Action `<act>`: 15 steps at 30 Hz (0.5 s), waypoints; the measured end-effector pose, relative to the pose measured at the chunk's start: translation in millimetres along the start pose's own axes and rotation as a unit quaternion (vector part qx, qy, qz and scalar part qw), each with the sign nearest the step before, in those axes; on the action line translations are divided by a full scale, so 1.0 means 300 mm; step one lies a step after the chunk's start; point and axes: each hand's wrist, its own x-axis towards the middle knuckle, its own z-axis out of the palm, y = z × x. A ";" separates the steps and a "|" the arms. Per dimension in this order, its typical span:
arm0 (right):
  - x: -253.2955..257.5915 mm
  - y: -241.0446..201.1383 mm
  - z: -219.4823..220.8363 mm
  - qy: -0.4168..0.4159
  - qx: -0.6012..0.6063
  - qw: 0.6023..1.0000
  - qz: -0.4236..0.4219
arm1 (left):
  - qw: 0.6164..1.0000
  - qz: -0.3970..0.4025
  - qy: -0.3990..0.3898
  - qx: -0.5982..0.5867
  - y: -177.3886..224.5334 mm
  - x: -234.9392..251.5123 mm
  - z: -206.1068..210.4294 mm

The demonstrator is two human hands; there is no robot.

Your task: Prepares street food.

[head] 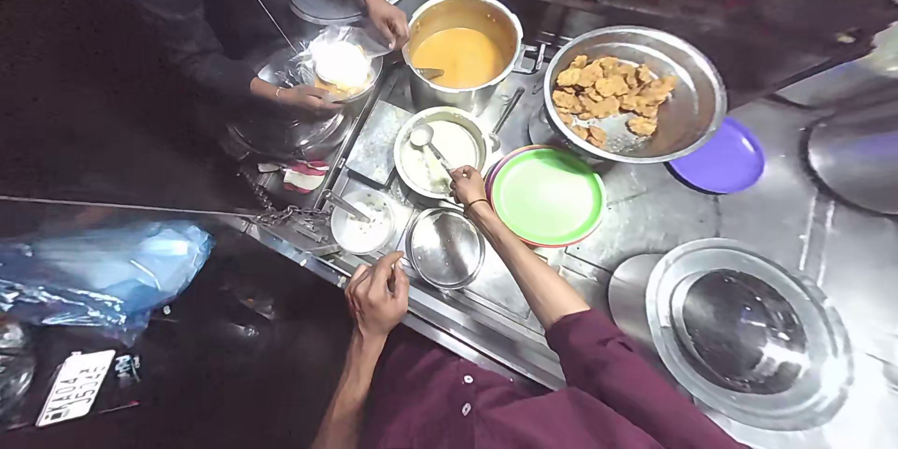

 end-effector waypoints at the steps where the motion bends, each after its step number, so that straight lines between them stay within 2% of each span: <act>1: 0.000 -0.001 0.007 0.002 -0.012 1.000 0.000 | 1.000 0.000 -0.001 -0.001 0.000 0.000 0.000; 6: -0.013 0.004 0.018 0.011 -0.062 0.998 0.003 | 1.000 -0.002 -0.002 -0.006 -0.002 -0.003 -0.003; 15: 0.035 0.023 0.015 0.007 -0.084 0.996 -0.003 | 1.000 0.002 0.001 -0.004 -0.006 -0.001 0.000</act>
